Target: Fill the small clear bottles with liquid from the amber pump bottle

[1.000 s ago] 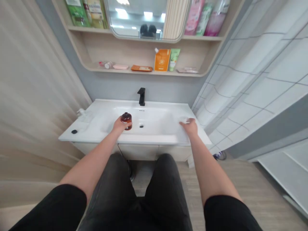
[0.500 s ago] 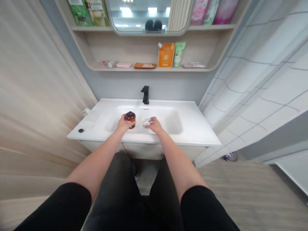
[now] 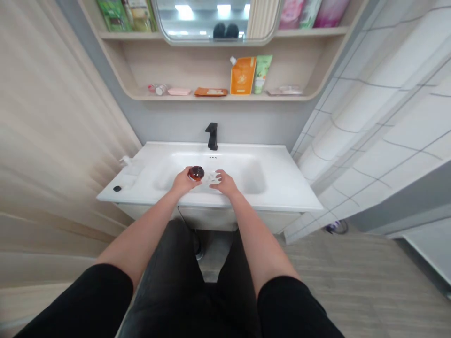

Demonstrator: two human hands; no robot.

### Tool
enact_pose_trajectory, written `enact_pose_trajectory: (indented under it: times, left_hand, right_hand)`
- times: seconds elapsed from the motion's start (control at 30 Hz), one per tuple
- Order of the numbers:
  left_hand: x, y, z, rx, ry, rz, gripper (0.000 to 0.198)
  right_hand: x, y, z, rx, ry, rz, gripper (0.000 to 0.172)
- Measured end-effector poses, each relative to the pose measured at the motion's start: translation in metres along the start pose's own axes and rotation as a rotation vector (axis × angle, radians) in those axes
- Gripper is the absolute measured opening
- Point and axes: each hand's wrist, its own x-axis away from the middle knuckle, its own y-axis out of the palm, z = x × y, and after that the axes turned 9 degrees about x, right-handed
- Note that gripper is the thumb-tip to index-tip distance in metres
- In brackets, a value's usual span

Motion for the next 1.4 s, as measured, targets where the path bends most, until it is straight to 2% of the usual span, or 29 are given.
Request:
enact_pose_trajectory:
  times: [0.53, 0.93, 1.2, 1.4]
  left_hand:
    - [0.007, 0.001, 0.013, -0.316, 0.036, -0.023, 0.066]
    - [0.012, 0.003, 0.023, -0.452, 0.069, -0.069, 0.059]
    - [0.015, 0.003, 0.026, -0.516, 0.107, -0.053, 0.052]
    - [0.015, 0.003, 0.025, -0.517, 0.097, -0.04, 0.055]
  right_hand:
    - [0.002, 0.001, -0.002, 0.058, -0.043, 0.024, 0.084]
    - [0.005, -0.002, -0.006, 0.082, -0.046, 0.001, 0.082]
    - [0.003, -0.001, -0.004, 0.093, -0.037, -0.015, 0.082]
    - [0.003, -0.001, -0.002, 0.063, -0.025, -0.03, 0.082]
